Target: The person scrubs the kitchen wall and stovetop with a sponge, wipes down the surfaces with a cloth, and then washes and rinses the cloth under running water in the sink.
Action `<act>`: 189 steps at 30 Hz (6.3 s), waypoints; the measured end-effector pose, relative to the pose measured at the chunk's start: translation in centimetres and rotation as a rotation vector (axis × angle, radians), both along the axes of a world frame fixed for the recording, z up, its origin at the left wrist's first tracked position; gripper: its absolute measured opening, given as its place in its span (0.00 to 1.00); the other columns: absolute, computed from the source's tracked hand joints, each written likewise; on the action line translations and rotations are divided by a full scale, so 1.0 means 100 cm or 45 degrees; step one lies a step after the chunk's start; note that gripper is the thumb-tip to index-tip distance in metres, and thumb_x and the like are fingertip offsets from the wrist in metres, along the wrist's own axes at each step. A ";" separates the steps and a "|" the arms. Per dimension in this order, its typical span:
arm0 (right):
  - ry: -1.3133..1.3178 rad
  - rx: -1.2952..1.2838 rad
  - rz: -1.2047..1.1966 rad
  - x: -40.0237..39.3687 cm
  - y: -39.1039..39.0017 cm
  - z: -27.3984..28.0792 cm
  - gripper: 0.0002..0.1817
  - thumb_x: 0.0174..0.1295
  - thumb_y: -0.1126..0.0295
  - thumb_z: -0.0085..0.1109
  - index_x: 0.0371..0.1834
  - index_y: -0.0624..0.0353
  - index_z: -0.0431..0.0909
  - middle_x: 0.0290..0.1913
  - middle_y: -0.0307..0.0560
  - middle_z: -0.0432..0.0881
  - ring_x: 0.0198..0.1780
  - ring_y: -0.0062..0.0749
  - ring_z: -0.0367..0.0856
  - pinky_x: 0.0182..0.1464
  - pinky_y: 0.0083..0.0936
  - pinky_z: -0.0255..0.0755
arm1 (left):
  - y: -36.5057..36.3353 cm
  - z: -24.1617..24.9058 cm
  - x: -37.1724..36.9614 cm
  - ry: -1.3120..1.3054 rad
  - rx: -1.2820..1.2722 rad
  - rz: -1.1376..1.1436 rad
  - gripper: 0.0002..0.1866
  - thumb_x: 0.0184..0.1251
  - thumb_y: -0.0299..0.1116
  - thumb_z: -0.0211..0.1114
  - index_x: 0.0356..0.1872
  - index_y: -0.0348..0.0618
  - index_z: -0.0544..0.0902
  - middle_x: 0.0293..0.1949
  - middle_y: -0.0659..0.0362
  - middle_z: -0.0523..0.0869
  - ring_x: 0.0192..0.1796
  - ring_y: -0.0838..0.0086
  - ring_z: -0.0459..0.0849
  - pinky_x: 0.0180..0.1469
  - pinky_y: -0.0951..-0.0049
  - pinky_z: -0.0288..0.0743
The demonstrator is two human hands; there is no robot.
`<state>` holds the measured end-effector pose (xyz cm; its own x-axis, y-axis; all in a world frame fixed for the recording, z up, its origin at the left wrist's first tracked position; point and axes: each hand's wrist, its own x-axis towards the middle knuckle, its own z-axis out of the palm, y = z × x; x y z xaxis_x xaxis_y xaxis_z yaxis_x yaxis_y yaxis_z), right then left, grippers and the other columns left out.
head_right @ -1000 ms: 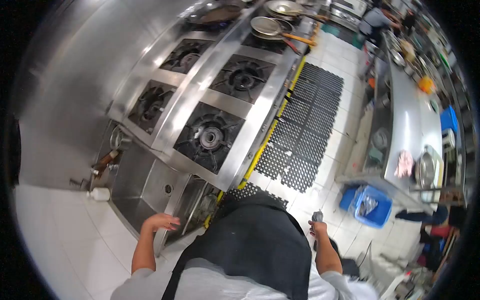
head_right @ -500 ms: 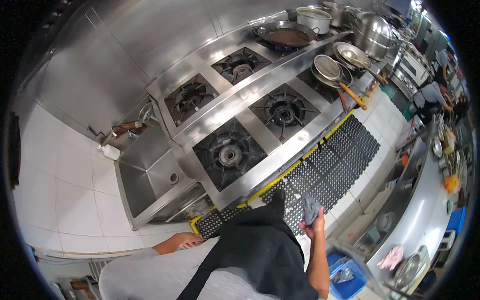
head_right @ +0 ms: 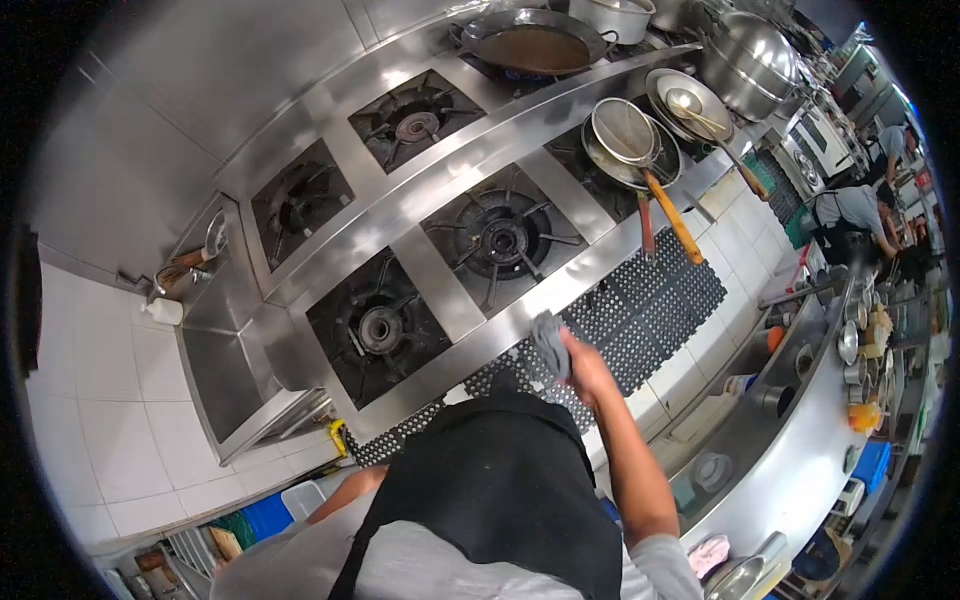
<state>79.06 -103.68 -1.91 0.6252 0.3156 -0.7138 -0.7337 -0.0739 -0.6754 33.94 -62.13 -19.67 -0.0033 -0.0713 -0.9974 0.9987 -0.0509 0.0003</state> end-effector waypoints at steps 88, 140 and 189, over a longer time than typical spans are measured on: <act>-2.392 -0.199 2.128 0.103 1.042 0.134 0.17 0.51 0.66 0.69 0.29 0.64 0.69 0.25 0.49 0.71 0.30 0.39 0.70 0.37 0.38 0.69 | 0.204 0.134 0.150 -0.538 2.244 0.600 0.04 0.57 0.35 0.75 0.28 0.53 0.87 0.44 0.69 0.89 0.62 0.64 0.82 0.75 0.49 0.60; -2.419 -0.581 2.744 0.083 1.044 0.019 0.34 0.65 0.65 0.60 0.76 0.60 0.66 0.68 0.71 0.76 0.68 0.62 0.77 0.68 0.45 0.72 | 0.207 0.135 0.154 -0.472 2.138 0.628 0.05 0.55 0.32 0.76 0.32 0.51 0.89 0.43 0.65 0.90 0.63 0.62 0.82 0.76 0.45 0.60; -3.803 -0.596 0.061 0.342 0.895 0.396 0.38 0.64 0.51 0.67 0.72 0.63 0.73 0.76 0.60 0.68 0.75 0.60 0.66 0.76 0.51 0.62 | 0.237 0.177 0.181 -0.991 1.484 1.328 0.20 0.76 0.39 0.65 0.61 0.38 0.81 0.62 0.48 0.82 0.68 0.59 0.77 0.75 0.54 0.61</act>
<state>113.29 -14.18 37.71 -0.4093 0.5013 0.7623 0.7530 -0.2862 0.5925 52.02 -38.48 -1.93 0.0364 0.9619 -0.2708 0.3951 0.2351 0.8880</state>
